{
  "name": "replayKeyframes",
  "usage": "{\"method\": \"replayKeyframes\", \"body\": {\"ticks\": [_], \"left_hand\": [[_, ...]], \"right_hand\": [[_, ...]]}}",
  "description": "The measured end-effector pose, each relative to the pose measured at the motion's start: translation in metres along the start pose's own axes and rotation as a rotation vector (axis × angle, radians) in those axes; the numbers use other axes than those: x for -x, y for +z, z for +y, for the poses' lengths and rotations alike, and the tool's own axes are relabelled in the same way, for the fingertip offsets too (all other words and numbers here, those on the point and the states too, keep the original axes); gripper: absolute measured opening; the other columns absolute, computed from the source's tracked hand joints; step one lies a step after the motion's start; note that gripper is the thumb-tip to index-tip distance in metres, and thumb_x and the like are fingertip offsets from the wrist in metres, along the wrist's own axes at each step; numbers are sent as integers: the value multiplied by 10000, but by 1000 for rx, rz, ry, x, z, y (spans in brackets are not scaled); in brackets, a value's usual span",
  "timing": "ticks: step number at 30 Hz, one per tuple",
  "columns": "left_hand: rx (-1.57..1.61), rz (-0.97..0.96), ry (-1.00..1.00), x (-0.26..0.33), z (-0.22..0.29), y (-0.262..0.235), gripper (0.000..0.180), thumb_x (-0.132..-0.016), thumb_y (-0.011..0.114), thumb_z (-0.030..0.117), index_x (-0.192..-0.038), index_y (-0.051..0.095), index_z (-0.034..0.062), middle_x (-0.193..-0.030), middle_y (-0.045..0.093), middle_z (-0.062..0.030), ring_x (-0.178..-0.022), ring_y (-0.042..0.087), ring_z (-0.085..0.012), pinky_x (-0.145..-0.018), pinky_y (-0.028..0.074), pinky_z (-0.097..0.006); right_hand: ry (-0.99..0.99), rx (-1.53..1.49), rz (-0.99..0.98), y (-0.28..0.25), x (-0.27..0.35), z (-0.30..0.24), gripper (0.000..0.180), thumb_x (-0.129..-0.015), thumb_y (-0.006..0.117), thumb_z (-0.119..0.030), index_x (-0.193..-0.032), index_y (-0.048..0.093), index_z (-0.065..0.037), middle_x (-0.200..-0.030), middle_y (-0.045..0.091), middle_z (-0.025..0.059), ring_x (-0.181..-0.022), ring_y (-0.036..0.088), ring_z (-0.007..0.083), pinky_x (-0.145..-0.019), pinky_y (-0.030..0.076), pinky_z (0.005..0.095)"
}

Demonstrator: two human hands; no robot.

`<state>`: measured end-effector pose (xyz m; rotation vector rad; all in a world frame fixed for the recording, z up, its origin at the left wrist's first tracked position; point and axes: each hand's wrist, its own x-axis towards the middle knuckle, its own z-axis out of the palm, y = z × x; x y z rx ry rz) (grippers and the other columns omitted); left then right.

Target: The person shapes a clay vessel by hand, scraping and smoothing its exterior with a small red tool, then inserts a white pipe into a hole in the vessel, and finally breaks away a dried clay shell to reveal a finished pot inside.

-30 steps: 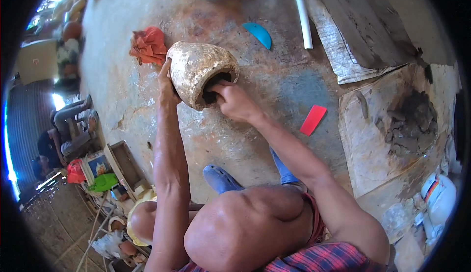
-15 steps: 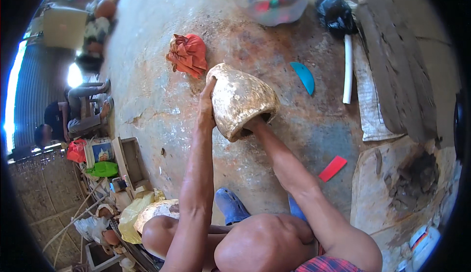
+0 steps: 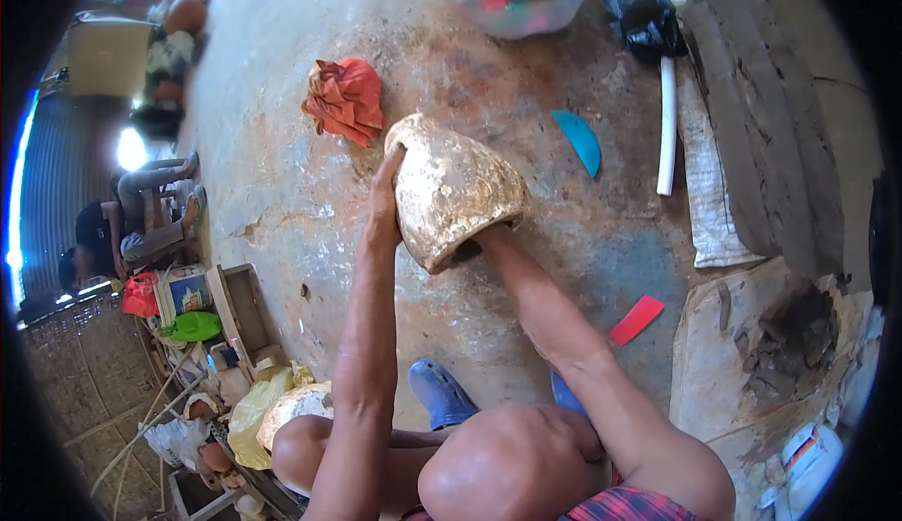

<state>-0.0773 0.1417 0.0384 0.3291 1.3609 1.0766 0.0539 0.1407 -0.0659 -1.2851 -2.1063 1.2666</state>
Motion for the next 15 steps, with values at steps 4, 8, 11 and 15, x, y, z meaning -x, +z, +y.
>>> {"method": "replayKeyframes", "body": {"ticks": [4, 8, 11, 15], "left_hand": [[-42, 0, 16, 1, 4, -3, 625, -1015, 671, 491, -1397, 616, -1, -1216, 752, -137, -998, 763, -240, -877, 633, -401], [-67, -7, 43, 5, 6, 4, 636, -1017, 666, 495, -1407, 608, -4, -1232, 746, -149, -1026, 761, -252, -908, 633, -409], [-89, 4, 36, 2, 0, 9, 633, -1029, 645, 488, -1417, 596, -10, -1243, 741, -155, -1041, 758, -262, -922, 632, -414], [-112, 15, 58, 7, 10, 12, 598, -1063, 584, 464, -1447, 568, 6, -1295, 716, -173, -1111, 735, -294, -975, 610, -443]], "right_hand": [[-16, -23, 51, 1, 2, -1, 446, -927, 669, -148, -1359, 657, -39, -1383, 656, 234, -1279, 632, 387, -1120, 483, 485], [-64, -34, 140, -5, 6, -1, 461, -927, 674, -152, -1374, 649, -41, -1400, 648, 233, -1296, 623, 388, -1132, 475, 485], [-157, 8, 269, -2, 26, -1, 472, -927, 678, -155, -1385, 643, -43, -1414, 642, 233, -1309, 616, 388, -1142, 468, 485], [-276, -8, 327, 10, 64, -33, 487, -927, 683, -159, -1399, 636, -46, -1431, 634, 232, -1327, 607, 388, -1154, 460, 485]]}}
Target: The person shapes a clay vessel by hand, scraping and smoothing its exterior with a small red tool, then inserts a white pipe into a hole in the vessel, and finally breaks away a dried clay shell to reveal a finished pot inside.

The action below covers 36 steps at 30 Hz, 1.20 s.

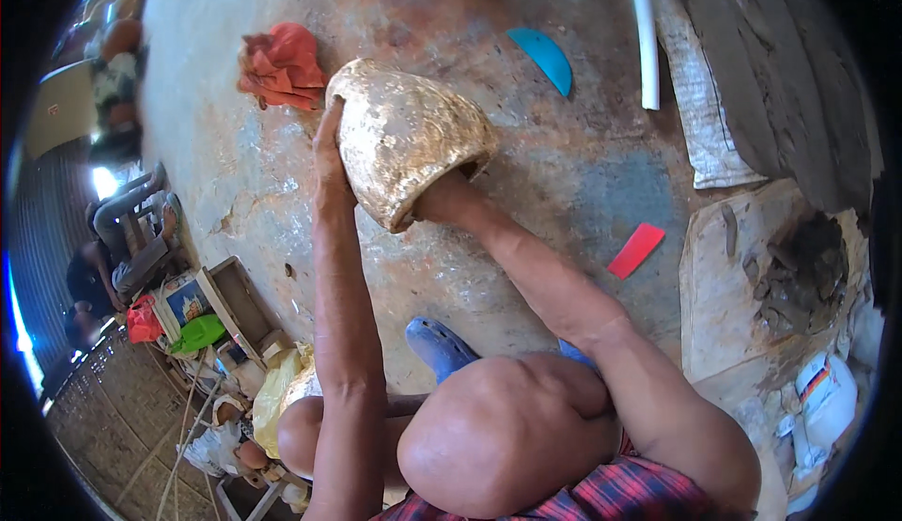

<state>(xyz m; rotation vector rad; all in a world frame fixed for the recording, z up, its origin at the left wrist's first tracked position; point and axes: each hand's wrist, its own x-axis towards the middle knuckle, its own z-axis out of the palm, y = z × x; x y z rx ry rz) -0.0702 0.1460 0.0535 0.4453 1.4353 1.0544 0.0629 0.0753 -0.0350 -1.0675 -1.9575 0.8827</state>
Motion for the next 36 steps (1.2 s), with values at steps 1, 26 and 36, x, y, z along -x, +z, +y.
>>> {"method": "replayKeyframes", "body": {"ticks": [1, 26, 36], "left_hand": [[-42, -10, 27, -1, -2, -2, 591, -1063, 581, 462, -1449, 569, 15, -1318, 705, -172, -1131, 726, -293, -992, 601, -438], [-21, -53, 72, -14, -7, -20, 625, -1061, 572, 495, -1480, 555, 30, -1374, 683, -175, -1197, 707, -319, -1023, 598, -492], [24, -95, -18, -9, -10, -13, 623, -1047, 605, 505, -1449, 582, 29, -1304, 717, -162, -1108, 739, -287, -949, 622, -454]], "right_hand": [[45, -62, -78, -4, 4, 1, 491, -927, 692, -171, -1401, 637, -53, -1432, 638, 224, -1336, 602, 379, -1154, 458, 479], [293, -475, -405, -52, 40, -17, 405, -881, 556, 32, -1269, 667, 5, -1250, 717, 255, -1217, 657, 455, -1028, 530, 539], [370, -404, -552, -77, 46, -27, 592, -857, 555, -16, -1444, 473, -26, -1184, 703, 327, -1111, 677, 521, -937, 545, 599]]}}
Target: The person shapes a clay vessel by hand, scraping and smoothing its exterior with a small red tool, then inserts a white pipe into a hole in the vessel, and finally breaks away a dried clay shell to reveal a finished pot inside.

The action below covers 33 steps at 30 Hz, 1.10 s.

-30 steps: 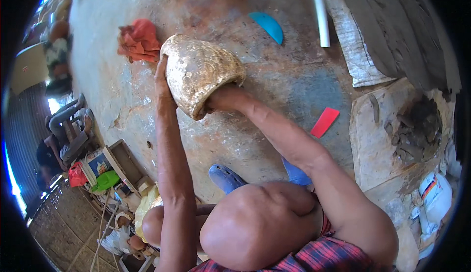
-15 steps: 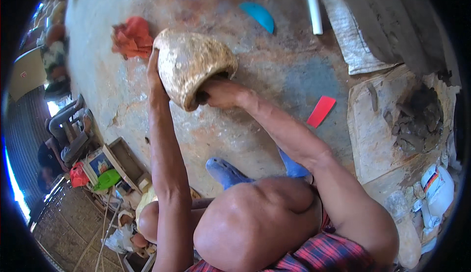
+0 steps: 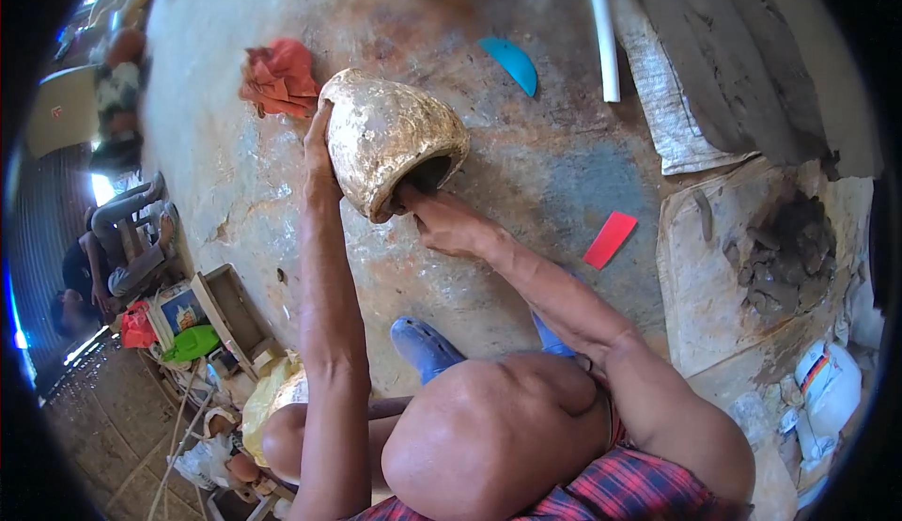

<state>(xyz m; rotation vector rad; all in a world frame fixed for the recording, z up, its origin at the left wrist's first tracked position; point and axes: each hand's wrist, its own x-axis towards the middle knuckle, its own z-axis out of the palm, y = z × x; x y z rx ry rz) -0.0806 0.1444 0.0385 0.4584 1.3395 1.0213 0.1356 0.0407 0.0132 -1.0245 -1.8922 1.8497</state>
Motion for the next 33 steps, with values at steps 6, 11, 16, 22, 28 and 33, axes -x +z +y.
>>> {"method": "replayKeyframes", "body": {"ticks": [6, 11, 16, 22, 28, 33], "left_hand": [[-53, 0, -2, -8, 8, -1, 595, -1010, 663, 483, -1364, 643, 5, -1168, 765, -141, -964, 769, -235, -852, 639, -392], [-149, -65, -82, -30, 8, 22, 550, -987, 691, 481, -1325, 666, 48, -1099, 772, -75, -889, 745, -183, -807, 594, -345], [-606, 424, 539, -33, 27, -52, 577, -970, 744, 418, -1350, 635, -2, -1174, 741, -109, -990, 713, -199, -866, 548, -307], [90, 972, 828, 98, -70, -16, 260, -1044, 653, 229, -843, 618, 67, -748, 582, -9, -657, 505, -105, -590, 399, -294], [-150, 599, 623, 125, -190, 79, 157, -1027, 626, 96, -1001, 749, 2, -779, 658, -3, -657, 539, -81, -593, 416, -246], [-13, 228, 305, 80, -154, 66, 306, -1064, 630, 224, -1293, 692, 31, -1090, 732, -93, -929, 673, -180, -814, 537, -348]], "right_hand": [[-80, 20, 54, 20, -13, 18, 609, -855, 551, -2, -1461, 492, -21, -1298, 676, 299, -1193, 647, 499, -1000, 527, 550], [-322, 68, 337, 35, -31, 61, 556, -956, 568, -117, -1496, 480, -21, -1182, 711, 315, -1107, 685, 507, -960, 553, 555], [-127, -72, 249, 21, 33, -39, 425, -974, 562, -81, -1391, 623, -23, -1089, 774, 230, -895, 751, 354, -856, 594, 452], [-47, 44, 748, -70, 56, -35, 388, -1003, 674, -275, -1310, 731, -45, -1116, 784, 206, -962, 780, 299, -831, 591, 410], [157, 195, 446, -105, -80, -79, 1348, -777, 772, -765, -1672, 187, 56, -1443, 598, 361, -1325, 632, 412, -1127, 479, 461], [204, 139, 382, -96, -109, -35, 1516, -675, 850, -750, -1662, 95, 119, -1488, 563, 355, -1388, 581, 379, -1162, 438, 408]]}}
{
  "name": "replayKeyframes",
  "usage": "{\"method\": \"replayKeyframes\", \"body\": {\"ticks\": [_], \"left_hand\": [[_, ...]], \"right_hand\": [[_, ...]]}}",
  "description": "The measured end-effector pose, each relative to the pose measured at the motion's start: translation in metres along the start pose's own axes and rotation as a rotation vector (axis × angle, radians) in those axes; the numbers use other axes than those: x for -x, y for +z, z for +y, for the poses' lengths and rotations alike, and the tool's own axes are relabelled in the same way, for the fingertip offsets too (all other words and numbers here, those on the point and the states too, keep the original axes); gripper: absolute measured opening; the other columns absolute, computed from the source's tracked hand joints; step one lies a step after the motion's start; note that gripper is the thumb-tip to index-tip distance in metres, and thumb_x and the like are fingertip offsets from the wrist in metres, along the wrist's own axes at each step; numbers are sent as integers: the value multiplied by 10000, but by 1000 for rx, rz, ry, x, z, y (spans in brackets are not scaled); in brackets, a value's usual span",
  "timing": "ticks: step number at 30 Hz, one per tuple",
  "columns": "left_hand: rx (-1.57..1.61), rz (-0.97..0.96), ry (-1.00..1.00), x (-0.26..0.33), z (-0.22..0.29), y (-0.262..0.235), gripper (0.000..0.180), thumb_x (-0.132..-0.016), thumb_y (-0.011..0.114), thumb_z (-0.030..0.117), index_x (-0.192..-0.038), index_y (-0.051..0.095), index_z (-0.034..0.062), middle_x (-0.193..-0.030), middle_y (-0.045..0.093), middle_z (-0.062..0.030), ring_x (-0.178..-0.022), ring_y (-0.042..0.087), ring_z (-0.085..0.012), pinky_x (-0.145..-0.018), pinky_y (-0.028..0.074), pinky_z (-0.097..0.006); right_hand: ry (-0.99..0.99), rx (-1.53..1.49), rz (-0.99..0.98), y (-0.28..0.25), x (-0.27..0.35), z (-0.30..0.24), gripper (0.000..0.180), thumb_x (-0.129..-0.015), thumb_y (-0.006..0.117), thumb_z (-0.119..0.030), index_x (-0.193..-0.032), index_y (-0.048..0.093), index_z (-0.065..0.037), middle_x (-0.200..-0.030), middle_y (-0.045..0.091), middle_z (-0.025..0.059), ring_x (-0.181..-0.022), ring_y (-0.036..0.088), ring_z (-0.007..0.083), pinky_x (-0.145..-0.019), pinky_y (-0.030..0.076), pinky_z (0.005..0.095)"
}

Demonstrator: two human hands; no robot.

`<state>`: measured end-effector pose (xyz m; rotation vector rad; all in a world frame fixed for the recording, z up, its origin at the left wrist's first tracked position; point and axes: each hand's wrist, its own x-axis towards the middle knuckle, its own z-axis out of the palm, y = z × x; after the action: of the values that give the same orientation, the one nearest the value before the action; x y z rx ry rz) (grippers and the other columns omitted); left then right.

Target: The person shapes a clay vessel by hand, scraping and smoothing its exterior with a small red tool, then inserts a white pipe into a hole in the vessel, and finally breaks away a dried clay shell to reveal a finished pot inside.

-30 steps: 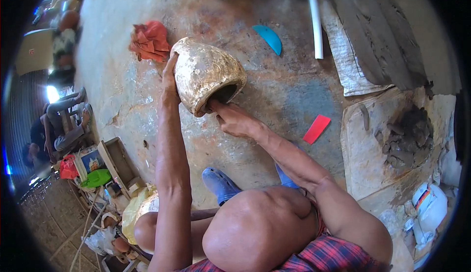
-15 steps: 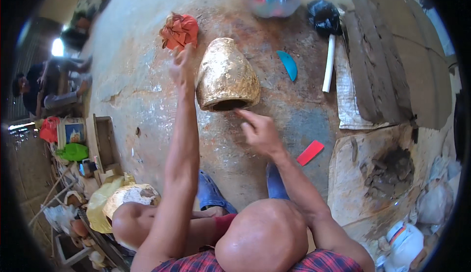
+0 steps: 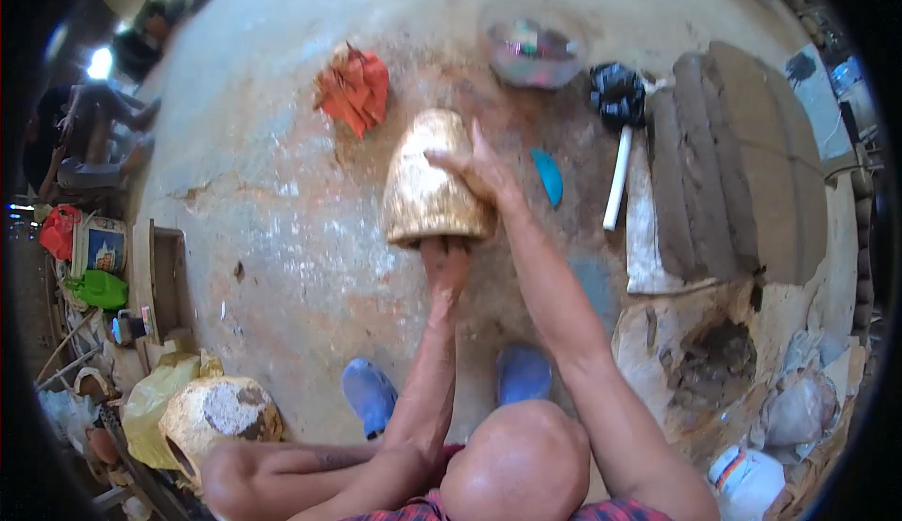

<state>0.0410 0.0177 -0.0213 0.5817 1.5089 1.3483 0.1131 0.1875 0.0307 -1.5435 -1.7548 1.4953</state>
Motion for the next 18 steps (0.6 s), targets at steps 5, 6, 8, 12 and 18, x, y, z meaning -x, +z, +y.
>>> {"method": "replayKeyframes", "body": {"ticks": [5, 6, 8, 12, 18], "left_hand": [[-9, -104, 27, -42, 29, -8, 322, -1067, 621, 239, -1314, 676, 39, -1128, 714, -93, -971, 652, -187, -848, 517, -357], [-11, -109, 4, -46, 19, -11, 325, -1068, 619, 242, -1318, 673, 41, -1136, 710, -93, -979, 648, -188, -855, 513, -359], [-4, -129, -22, -54, 9, -12, 332, -1069, 615, 248, -1327, 666, 44, -1151, 702, -94, -996, 640, -191, -868, 505, -362], [-10, -153, -34, -61, 14, -14, 346, -1072, 608, 260, -1343, 653, 51, -1182, 687, -94, -1030, 623, -197, -895, 488, -369], [-50, -157, -34, -66, 19, -24, 367, -1075, 597, 278, -1368, 634, 61, -1227, 665, -95, -1081, 598, -205, -936, 464, -380]], "right_hand": [[-118, -133, 56, -5, 12, -24, 1306, -712, 898, -620, -1656, 270, 27, -1430, 631, 302, -1335, 627, 374, -1127, 477, 444], [-120, -255, 20, -2, 16, -19, 1228, -731, 895, -593, -1627, 329, 26, -1406, 647, 284, -1298, 645, 363, -1112, 486, 442], [-132, -303, -23, 1, 14, -9, 1143, -757, 890, -546, -1604, 374, 22, -1393, 655, 245, -1269, 652, 329, -1096, 491, 424], [-146, -356, -44, 1, 11, -14, 1091, -776, 886, -516, -1591, 398, 20, -1395, 655, 220, -1261, 651, 317, -1090, 490, 415], [-167, -295, -82, -1, 17, -27, 1031, -822, 842, -488, -1599, 387, 14, -1420, 630, 207, -1281, 623, 300, -1111, 465, 406]]}}
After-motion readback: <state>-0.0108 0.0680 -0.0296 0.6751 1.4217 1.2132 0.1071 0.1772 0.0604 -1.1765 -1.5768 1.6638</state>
